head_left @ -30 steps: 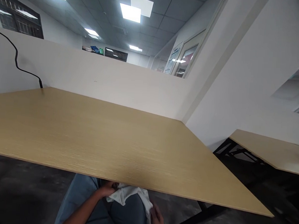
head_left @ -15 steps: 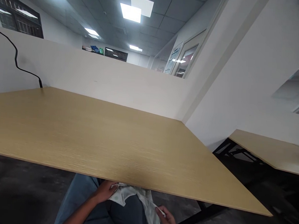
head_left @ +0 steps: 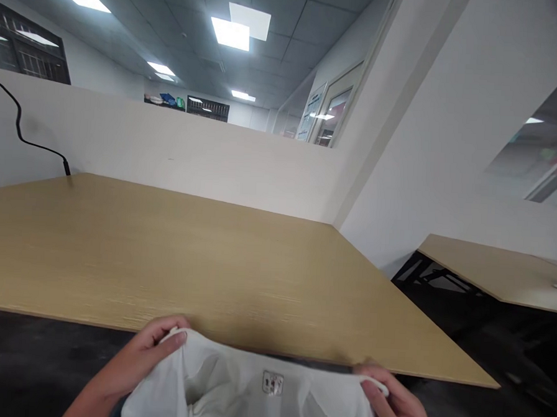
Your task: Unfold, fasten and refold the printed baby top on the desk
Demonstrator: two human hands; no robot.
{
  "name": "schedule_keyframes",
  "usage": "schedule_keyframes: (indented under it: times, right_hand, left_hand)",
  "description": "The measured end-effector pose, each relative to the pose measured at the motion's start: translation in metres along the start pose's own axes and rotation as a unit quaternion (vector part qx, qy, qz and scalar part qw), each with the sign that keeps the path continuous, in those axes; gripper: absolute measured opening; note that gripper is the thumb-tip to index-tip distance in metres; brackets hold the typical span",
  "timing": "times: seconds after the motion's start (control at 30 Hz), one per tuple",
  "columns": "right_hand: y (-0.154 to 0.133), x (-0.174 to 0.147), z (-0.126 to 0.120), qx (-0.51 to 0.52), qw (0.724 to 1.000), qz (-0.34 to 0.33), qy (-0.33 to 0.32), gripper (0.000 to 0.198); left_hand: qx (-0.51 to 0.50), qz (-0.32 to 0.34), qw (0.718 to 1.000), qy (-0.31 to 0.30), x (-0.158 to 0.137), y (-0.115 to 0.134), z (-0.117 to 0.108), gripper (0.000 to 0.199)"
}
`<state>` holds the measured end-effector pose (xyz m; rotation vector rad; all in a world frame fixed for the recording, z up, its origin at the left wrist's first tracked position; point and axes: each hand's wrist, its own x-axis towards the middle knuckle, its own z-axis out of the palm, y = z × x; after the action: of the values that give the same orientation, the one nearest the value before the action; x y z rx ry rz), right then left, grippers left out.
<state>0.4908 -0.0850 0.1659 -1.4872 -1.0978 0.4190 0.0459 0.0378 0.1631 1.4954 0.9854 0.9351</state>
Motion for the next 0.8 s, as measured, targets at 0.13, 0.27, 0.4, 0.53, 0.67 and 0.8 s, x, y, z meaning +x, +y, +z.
schedule_keyframes:
  times: [0.13, 0.27, 0.4, 0.53, 0.67, 0.8]
  right_hand:
    - [-0.052, 0.075, 0.043, -0.124, 0.982, -0.14, 0.01, 0.035]
    - [-0.056, 0.177, 0.103, -0.187, 0.959, -0.213, -0.011, 0.041]
    - [-0.012, 0.245, 0.163, -0.292, 0.938, -0.155, -0.099, 0.034]
    - [0.027, 0.269, 0.2, -0.318, 0.934, -0.132, -0.093, 0.032]
    - [0.053, 0.277, 0.213, -0.313, 0.937, -0.136, -0.075, 0.037]
    - [0.067, 0.277, 0.208, -0.276, 0.945, -0.156, -0.084, 0.04]
  left_hand:
    - [-0.002, 0.065, 0.996, 0.057, 0.059, 0.055, -0.024, 0.045]
    - [0.212, 0.127, 0.966, 0.079, 0.166, 0.079, -0.035, 0.044]
    - [0.419, 0.069, 0.895, 0.138, 0.249, 0.047, -0.037, 0.034]
    - [0.463, 0.052, 0.867, 0.18, 0.278, 0.006, -0.045, 0.029]
    - [0.479, 0.055, 0.85, 0.212, 0.284, -0.02, -0.059, 0.03]
    - [0.48, 0.065, 0.846, 0.221, 0.282, -0.032, -0.069, 0.025]
